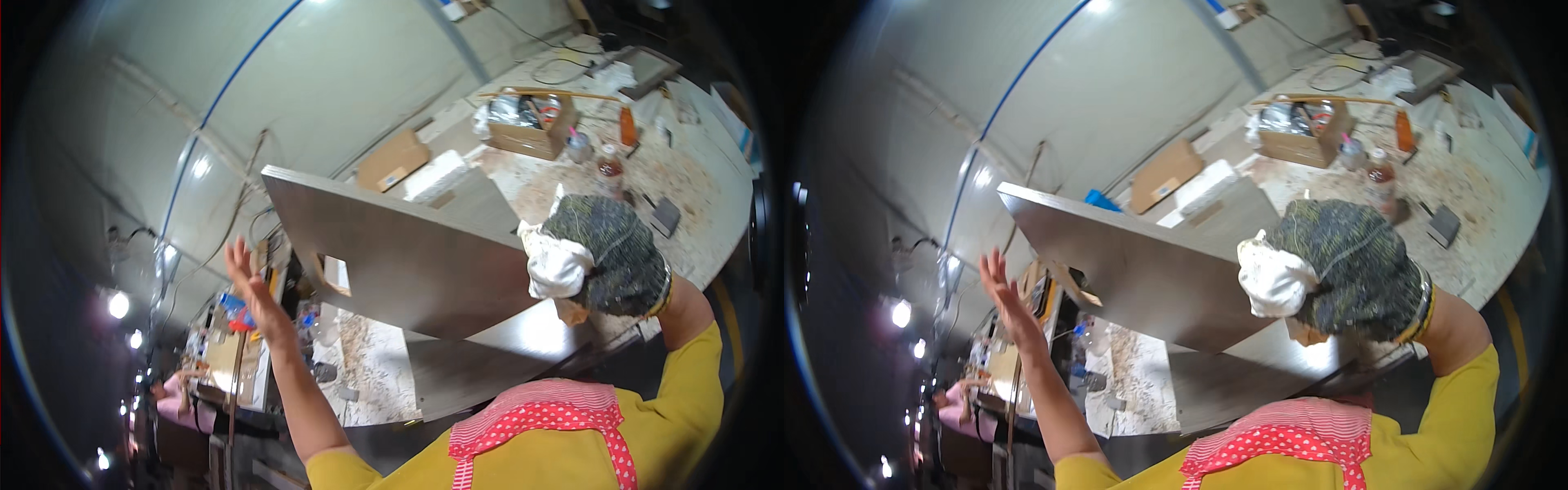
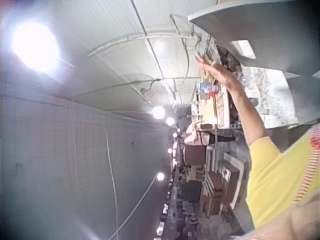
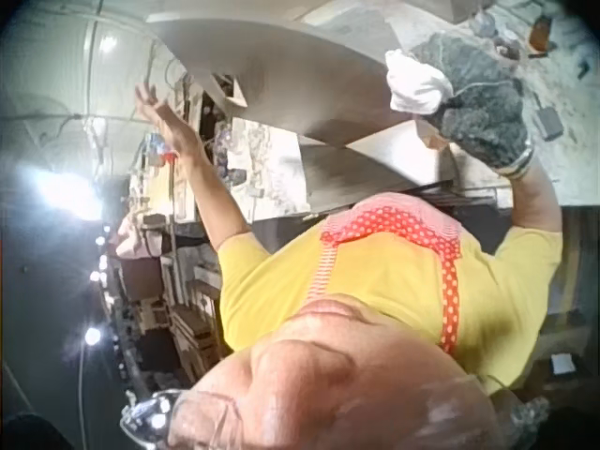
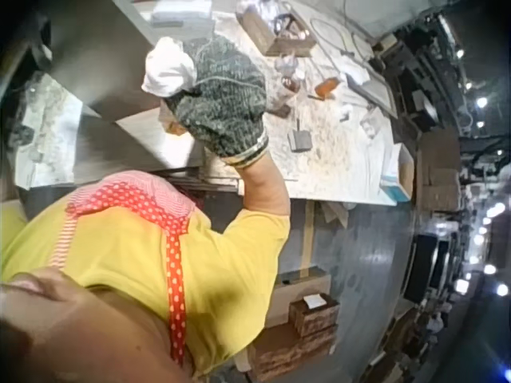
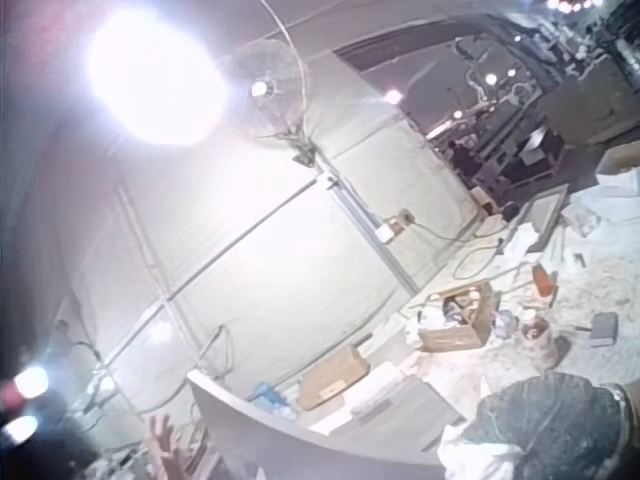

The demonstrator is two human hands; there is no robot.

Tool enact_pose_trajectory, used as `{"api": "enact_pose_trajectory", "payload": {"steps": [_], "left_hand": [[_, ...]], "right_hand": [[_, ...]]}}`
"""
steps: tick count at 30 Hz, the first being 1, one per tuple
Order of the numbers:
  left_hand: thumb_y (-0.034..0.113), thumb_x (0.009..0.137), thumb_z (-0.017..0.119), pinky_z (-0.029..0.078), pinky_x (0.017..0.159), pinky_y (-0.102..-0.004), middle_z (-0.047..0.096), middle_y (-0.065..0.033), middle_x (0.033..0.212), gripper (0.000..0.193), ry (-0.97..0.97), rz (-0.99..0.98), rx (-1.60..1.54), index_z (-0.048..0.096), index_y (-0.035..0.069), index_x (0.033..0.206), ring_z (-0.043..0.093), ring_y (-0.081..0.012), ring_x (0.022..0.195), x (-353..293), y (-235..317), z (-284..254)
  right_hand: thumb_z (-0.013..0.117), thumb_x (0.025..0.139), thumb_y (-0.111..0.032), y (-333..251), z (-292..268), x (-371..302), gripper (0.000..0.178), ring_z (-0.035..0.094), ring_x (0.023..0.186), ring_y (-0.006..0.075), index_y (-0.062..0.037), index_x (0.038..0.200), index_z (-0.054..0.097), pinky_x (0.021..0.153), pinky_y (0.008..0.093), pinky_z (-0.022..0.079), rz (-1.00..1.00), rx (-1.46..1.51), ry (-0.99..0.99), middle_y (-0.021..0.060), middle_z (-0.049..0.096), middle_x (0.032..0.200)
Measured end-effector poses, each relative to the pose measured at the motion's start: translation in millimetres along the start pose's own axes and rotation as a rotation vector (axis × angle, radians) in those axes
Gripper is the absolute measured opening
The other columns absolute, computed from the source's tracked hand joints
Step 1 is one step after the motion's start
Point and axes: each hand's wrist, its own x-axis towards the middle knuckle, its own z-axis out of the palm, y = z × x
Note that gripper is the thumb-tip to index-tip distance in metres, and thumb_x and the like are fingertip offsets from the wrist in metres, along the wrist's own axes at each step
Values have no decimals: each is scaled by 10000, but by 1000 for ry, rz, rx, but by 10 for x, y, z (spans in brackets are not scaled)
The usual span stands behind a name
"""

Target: The person wipes wooden furniture panels with a cloth and a cleaning solution, handling the panels one by one and turning them over to clean multiple sides.

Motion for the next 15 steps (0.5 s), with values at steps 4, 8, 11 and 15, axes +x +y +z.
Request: {"api": "enact_pose_trajectory", "payload": {"steps": [4,8,11,15], "left_hand": [[485,904,358,356,860,-259,536,-99,1072,561,-260,2,-225,403,21,1215,490,-148,977,348,509,172],[400,929,383,403,694,-230,532,-8,815,399,13,-50,-275,505,25,993,484,-82,736,270,316,29],[395,929,390,400,687,-233,517,2,813,380,24,-114,-347,504,36,979,473,-69,750,228,315,-48],[367,923,419,392,710,-217,542,-22,901,409,-117,-29,-508,492,-19,1039,484,-91,794,203,655,324]], "right_hand": [[727,575,-300,-302,-80,198,588,548,921,327,-52,1082,565,826,427,414,-106,-141,-163,155,569,1002],[700,626,-305,-324,-48,300,548,555,933,311,-35,1083,561,842,416,417,-128,-113,-222,165,569,1028],[654,691,-275,-362,144,584,452,556,941,290,-25,1057,565,849,407,423,-417,-99,-6,160,571,1038],[625,677,-227,-635,395,1250,477,524,978,304,-91,1121,513,895,411,382,-774,40,9,144,546,1057]]}}
